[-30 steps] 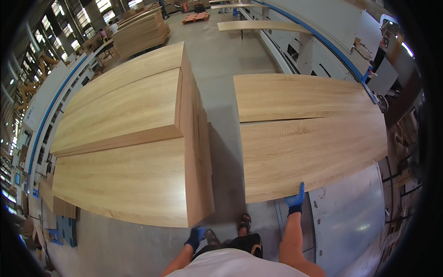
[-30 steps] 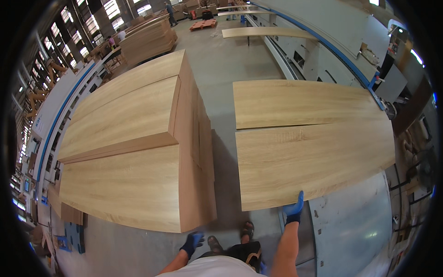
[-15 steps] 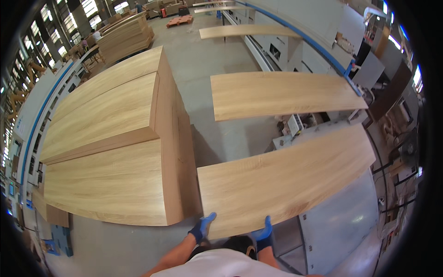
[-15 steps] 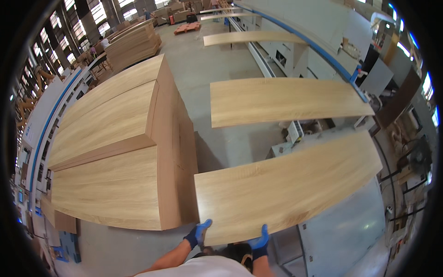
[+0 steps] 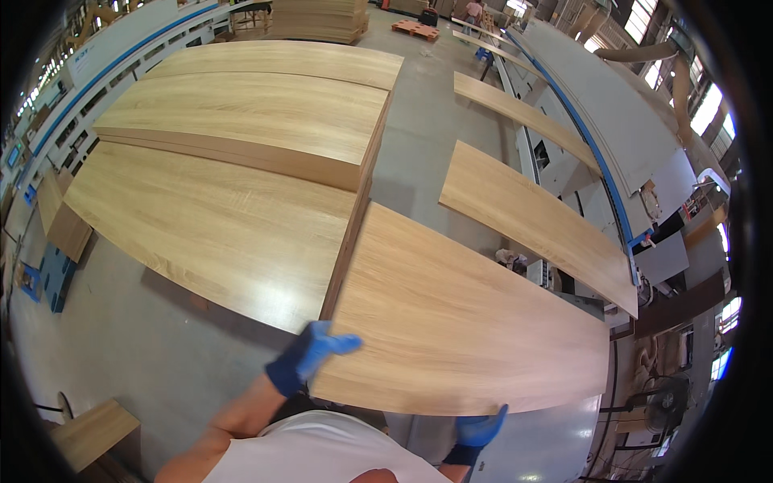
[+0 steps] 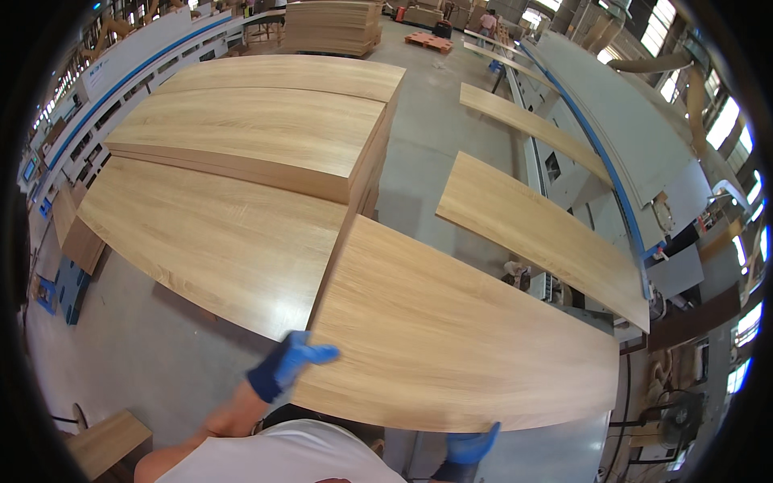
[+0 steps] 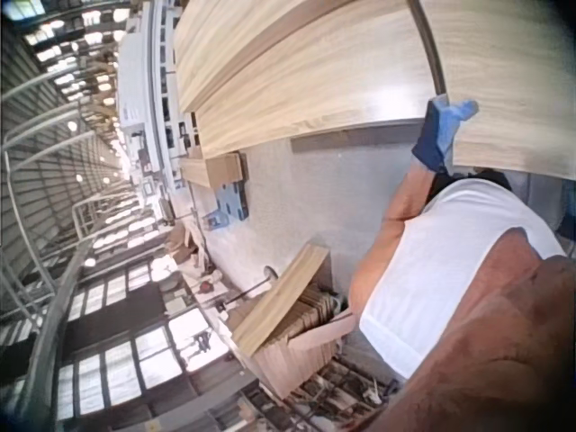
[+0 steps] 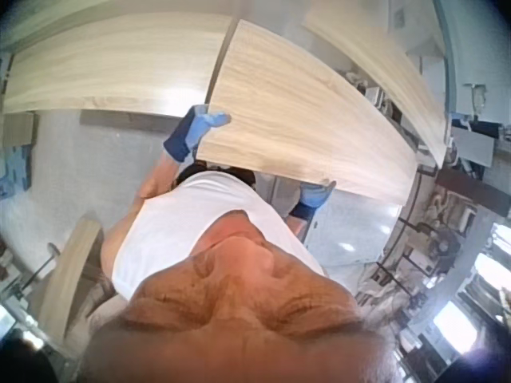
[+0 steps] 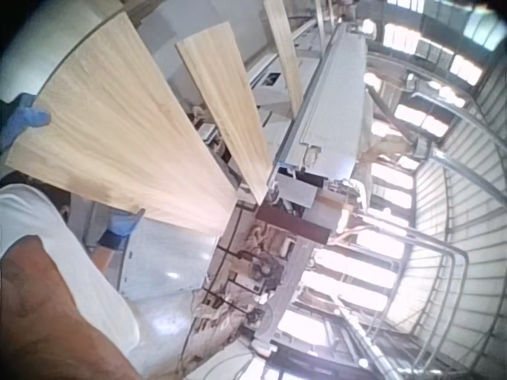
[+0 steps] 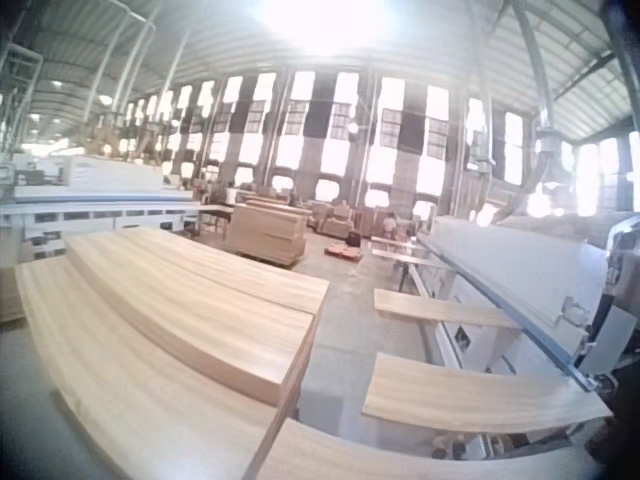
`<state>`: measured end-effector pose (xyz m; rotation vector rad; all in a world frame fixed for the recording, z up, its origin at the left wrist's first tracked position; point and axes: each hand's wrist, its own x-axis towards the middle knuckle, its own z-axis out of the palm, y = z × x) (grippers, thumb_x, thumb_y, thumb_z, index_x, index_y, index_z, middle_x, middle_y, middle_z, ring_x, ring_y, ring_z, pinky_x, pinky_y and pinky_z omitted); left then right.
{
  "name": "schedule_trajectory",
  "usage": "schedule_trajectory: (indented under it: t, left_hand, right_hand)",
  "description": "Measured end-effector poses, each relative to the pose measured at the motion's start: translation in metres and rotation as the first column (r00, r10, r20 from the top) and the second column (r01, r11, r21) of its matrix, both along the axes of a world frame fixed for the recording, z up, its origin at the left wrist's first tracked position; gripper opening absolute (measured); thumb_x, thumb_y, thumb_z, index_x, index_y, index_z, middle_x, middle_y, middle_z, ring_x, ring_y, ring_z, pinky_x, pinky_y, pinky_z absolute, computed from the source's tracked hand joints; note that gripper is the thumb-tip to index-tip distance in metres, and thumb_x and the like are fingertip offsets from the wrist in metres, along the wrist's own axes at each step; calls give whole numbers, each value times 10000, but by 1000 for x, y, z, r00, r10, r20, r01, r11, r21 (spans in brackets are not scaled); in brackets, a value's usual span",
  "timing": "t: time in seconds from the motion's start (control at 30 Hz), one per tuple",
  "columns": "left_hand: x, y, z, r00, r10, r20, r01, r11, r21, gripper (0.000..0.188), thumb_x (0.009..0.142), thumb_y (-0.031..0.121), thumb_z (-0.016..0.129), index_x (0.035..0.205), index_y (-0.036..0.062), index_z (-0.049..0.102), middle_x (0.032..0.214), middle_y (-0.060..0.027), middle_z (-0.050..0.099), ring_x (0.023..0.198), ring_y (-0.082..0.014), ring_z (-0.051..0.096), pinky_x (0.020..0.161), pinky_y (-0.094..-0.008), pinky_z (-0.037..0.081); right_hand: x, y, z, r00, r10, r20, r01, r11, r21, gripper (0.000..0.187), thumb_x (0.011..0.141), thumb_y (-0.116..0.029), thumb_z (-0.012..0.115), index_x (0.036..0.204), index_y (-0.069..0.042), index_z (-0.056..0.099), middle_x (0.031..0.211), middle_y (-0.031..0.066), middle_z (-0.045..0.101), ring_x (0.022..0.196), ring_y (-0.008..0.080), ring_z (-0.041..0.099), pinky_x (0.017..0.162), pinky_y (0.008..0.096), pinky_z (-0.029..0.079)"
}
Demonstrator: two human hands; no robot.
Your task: The person stacks large, light-colored wooden panels on a pile in a workshop. They wear blue gloves and handle the panels by hand, placing them one by one. Later, the person picks up an orange plastic pallet and walks toward a storage area.
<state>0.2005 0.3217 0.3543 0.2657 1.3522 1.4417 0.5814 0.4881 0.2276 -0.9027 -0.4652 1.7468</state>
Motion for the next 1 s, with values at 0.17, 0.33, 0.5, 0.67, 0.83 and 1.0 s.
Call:
schedule_trajectory:
  t: [0.17, 0.33, 0.5, 0.67, 0.83, 1.0]
  left_hand:
    - [-117, -119, 17, 953, 136, -272, -164, 983, -83, 399, 795, 130, 716, 1122, -77, 619, 989, -128, 687, 853, -196, 667, 810, -314, 527]
    - [-258, -256, -17, 785, 251, -567, -406, 899, -164, 384, 808, 210, 715, 1081, -51, 642, 916, -81, 667, 818, -160, 599, 847, -314, 455]
    - [-425, -433, 19, -100, -441, -892, -885, 449, -123, 278, 858, 268, 660, 946, 5, 638, 792, -126, 661, 729, -264, 636, 639, -397, 486]
    - [-442, -449, -37, -403, -410, -818, -845, 511, 160, 451, 867, 304, 631, 1192, -3, 574, 1131, -254, 616, 1067, -377, 586, 862, -405, 491]
    - [-277, -277, -87, -283, 33, -959, -909, 311, 279, 593, 864, 300, 656, 1285, -85, 492, 1317, -297, 494, 1215, -425, 478, 1015, -438, 403]
    - [-217, -219, -109, -166, 314, -935, -974, 96, 205, 683, 894, 314, 632, 1392, -73, 370, 1384, -287, 444, 1255, -386, 469, 1022, -397, 403]
  right_hand:
    - [66, 52, -29, 993, -60, -103, 59, 998, -12, 670, 930, -490, 478, 1416, -41, 372, 1383, 152, 459, 1276, 324, 432, 1046, 468, 383]
    - [18, 12, -127, 995, 91, -44, -77, 964, 254, 659, 952, -508, 421, 1444, -76, 349, 1454, 144, 401, 1314, 348, 393, 1082, 504, 337]
    - [-173, -127, 27, 793, 580, -188, -606, 782, -143, 508, 1014, -355, 402, 1385, -8, 407, 1318, 143, 549, 1216, 307, 517, 1032, 437, 414]
    - [-244, -154, 119, 72, 926, 371, -990, 20, 140, 403, 988, -262, 477, 1229, 46, 572, 1208, 189, 615, 1080, 271, 611, 950, 362, 481]
    - [-194, -77, 98, 795, 269, 544, -484, 821, 302, 363, 993, -207, 488, 1236, 52, 567, 1172, 164, 635, 1051, 255, 626, 932, 387, 491]
    - [-177, 3, 85, 74, -446, 892, -541, 733, 412, 386, 954, -156, 527, 1266, 72, 535, 1182, 156, 628, 1066, 182, 601, 935, 293, 457]
